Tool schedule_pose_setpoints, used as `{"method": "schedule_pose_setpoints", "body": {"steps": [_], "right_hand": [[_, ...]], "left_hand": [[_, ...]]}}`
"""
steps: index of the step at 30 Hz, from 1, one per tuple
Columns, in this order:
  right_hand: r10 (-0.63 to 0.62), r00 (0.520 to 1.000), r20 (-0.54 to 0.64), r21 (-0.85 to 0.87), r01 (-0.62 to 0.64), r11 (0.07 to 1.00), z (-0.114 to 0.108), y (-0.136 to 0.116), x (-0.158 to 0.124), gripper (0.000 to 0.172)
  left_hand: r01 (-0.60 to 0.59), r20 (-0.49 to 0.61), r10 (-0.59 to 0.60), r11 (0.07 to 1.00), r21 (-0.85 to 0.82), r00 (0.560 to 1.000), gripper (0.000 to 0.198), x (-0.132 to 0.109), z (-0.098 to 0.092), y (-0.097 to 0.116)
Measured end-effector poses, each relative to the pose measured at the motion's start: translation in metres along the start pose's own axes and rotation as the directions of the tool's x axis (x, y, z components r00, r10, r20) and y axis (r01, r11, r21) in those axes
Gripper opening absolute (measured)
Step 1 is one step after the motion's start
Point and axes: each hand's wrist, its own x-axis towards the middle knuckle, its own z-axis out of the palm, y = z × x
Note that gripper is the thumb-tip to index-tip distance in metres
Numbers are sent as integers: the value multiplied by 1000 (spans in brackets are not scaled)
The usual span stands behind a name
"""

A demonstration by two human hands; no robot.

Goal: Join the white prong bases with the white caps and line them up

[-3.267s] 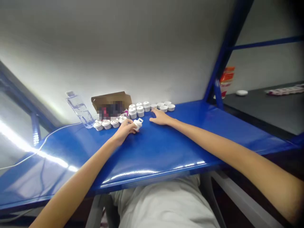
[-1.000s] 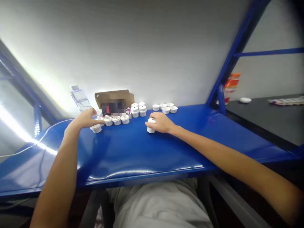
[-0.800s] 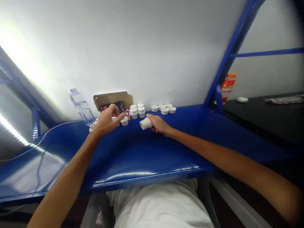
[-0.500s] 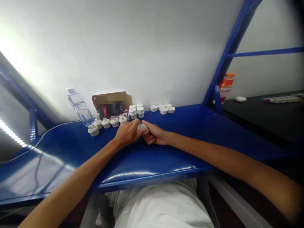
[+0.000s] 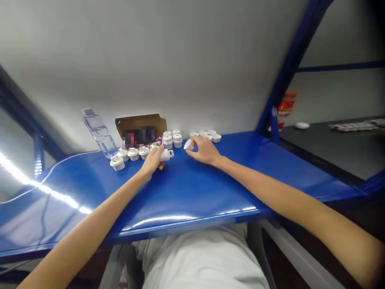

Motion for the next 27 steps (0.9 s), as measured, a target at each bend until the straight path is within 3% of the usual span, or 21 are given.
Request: {"method": "schedule_pose_setpoints", "body": {"steps": [7,12,16,22,27], "right_hand": [[290,950,118,-179,-266,947,3,26,4,26],[378,921,90,-303,-336,892,-5,31,8,37],[382,919,97,-300,-339,892,-11,28,8,36],[199,980,-13,-267,-195,944,-16,14,4,24],[200,956,217,-200,-157,967,-7,7,-1,25]], "left_hand": [[-35,90,36,999,-18,995,47,-3,6,-3],[-44,121,57,993,-106,991,47,-4,7,-5],[17,228,60,947,-320,972,44,-5,7,0],[90,309,74,870,-486,948,31,-13,2,15],[162,389,12,897,-411,921,41,-16,2,17]]}}
